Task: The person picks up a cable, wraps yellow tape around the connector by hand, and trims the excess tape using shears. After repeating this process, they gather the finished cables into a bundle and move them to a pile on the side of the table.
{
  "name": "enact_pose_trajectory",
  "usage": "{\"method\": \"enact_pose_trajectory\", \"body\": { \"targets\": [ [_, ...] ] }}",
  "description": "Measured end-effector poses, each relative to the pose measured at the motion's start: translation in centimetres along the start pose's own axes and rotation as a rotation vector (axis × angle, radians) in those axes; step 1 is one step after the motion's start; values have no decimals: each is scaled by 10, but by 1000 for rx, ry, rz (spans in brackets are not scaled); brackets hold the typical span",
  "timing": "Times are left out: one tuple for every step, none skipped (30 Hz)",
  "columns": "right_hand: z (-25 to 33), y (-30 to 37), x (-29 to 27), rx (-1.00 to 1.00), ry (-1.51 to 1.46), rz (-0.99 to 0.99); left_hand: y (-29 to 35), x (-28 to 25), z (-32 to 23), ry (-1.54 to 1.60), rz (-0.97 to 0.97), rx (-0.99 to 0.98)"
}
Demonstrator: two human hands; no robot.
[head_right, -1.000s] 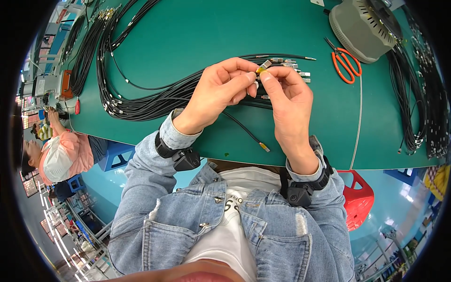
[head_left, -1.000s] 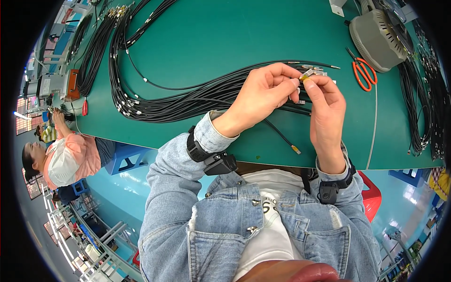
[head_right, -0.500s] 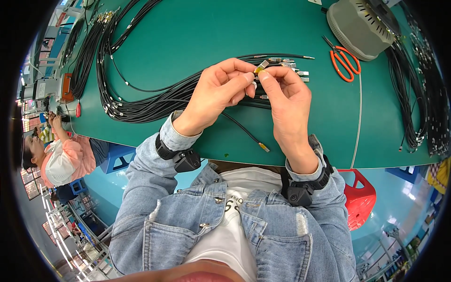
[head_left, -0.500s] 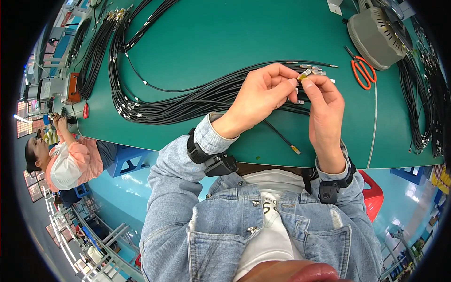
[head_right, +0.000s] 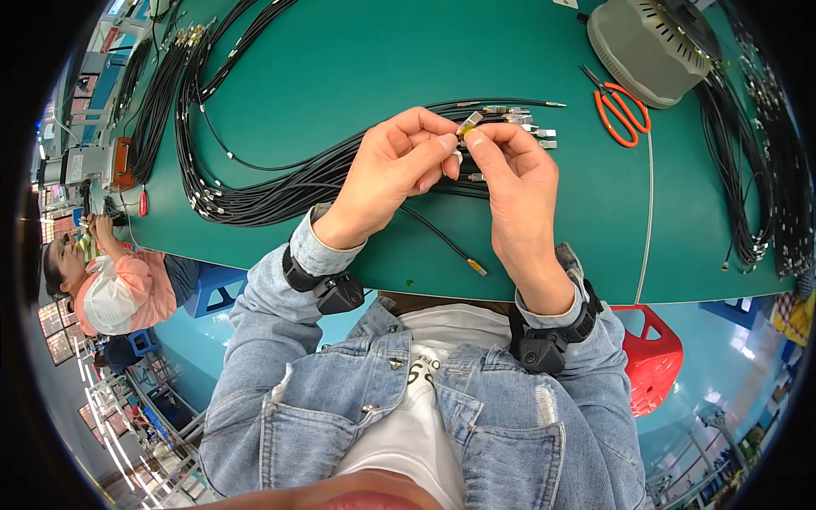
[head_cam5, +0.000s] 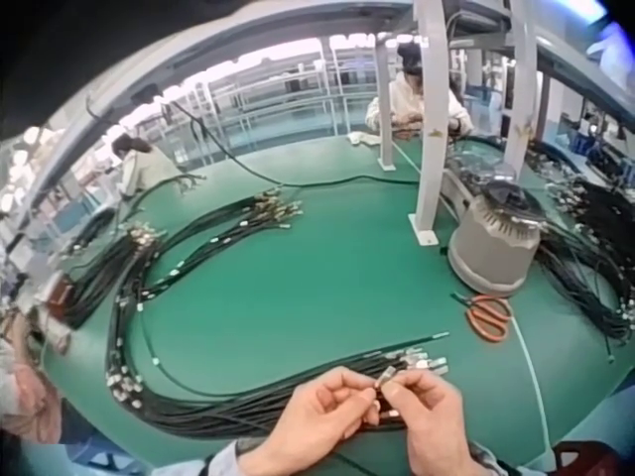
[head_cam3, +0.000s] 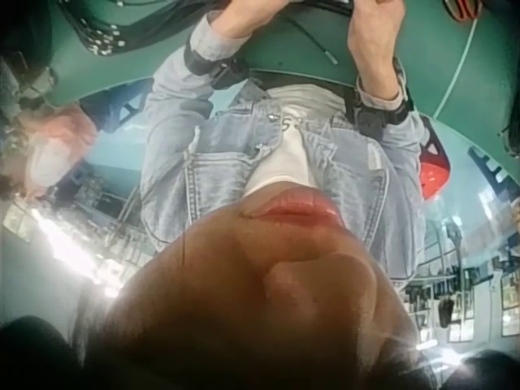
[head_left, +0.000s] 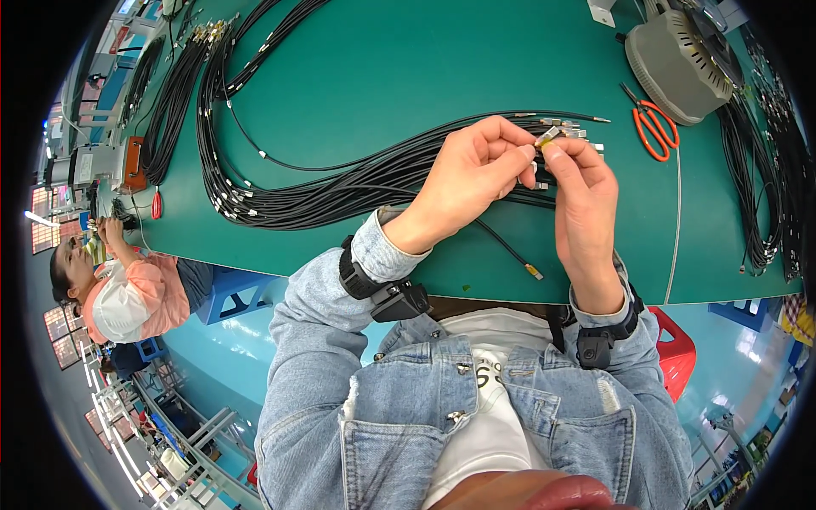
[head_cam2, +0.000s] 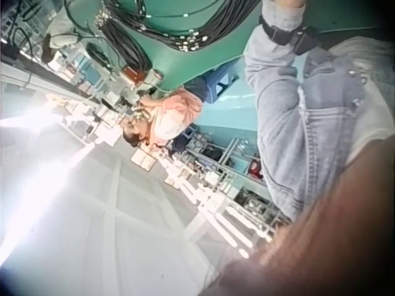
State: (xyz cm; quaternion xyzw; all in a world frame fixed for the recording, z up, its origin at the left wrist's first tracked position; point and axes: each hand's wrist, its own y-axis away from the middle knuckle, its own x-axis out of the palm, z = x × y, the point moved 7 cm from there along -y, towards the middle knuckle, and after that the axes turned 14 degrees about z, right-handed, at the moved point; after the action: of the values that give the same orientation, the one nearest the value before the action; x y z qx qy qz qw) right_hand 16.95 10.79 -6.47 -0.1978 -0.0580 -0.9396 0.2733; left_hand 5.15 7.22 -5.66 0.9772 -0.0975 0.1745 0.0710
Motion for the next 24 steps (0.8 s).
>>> {"method": "enact_pose_trajectory", "body": {
  "targets": [
    [-1, 0, 0, 2, 0, 11, 0, 0, 0, -1, 1, 0],
    [-2, 0, 0, 5, 0, 22, -1, 0, 0, -1, 4, -1],
    [-2, 0, 0, 7, 1, 33, -1, 0, 1, -2, 7, -2],
    [-2, 0, 0, 6, 0, 33, -1, 0, 1, -2, 11, -2],
    [-3, 0, 0, 7, -6, 36, -1, 1, 0, -3, 12, -2],
    [-3, 0, 1, 9, -12, 40, -1, 1, 0, -20, 7, -12],
    [-3, 0, 1, 11, -18, 44, -1, 1, -1, -37, 1, -22],
    [-3, 1, 1, 10, -18, 43, -1, 1, -1, -53, -4, -31],
    [-3, 1, 1, 10, -17, 45, -1, 1, 0, -54, -4, -32],
    [-3, 1, 2, 10, -15, 46, -1, 0, 3, -36, -3, -33],
    [-2, 1, 3, 11, -14, 48, -1, -1, 5, -18, -4, -33],
    [-1, 1, 3, 11, -15, 48, -1, -2, 6, 0, -5, -34],
    [0, 1, 4, 8, -3, 52, -1, -2, 7, 0, -5, -35],
    [1, 2, 5, 5, 8, 56, -1, -2, 7, 6, -9, -33],
    [2, 2, 6, 3, 20, 60, 0, -2, 7, 12, -12, -30],
    [2, 2, 6, 2, 20, 59, 0, -2, 7, 18, -13, -28],
    [2, 2, 6, 1, 31, 57, -1, -2, 6, 18, -13, -28],
    [3, 2, 6, 0, 43, 54, 0, -1, 6, 25, -16, -26],
    [3, 2, 6, -2, 55, 52, 0, 0, 5, 32, -20, -25],
    [4, 2, 6, -2, 54, 51, 0, 0, 5, 40, -23, -24],
    [4, 2, 6, 3, 57, 53, 0, -1, 4, 39, -22, -24],
    [3, 2, 7, 8, 59, 56, 1, -1, 3, 54, -10, -30],
    [3, 1, 7, 13, 61, 58, 1, -2, 3, 68, 2, -37],
    [2, 1, 7, 13, 61, 57, 1, -1, 3, 82, 13, -44]
  ]
}}
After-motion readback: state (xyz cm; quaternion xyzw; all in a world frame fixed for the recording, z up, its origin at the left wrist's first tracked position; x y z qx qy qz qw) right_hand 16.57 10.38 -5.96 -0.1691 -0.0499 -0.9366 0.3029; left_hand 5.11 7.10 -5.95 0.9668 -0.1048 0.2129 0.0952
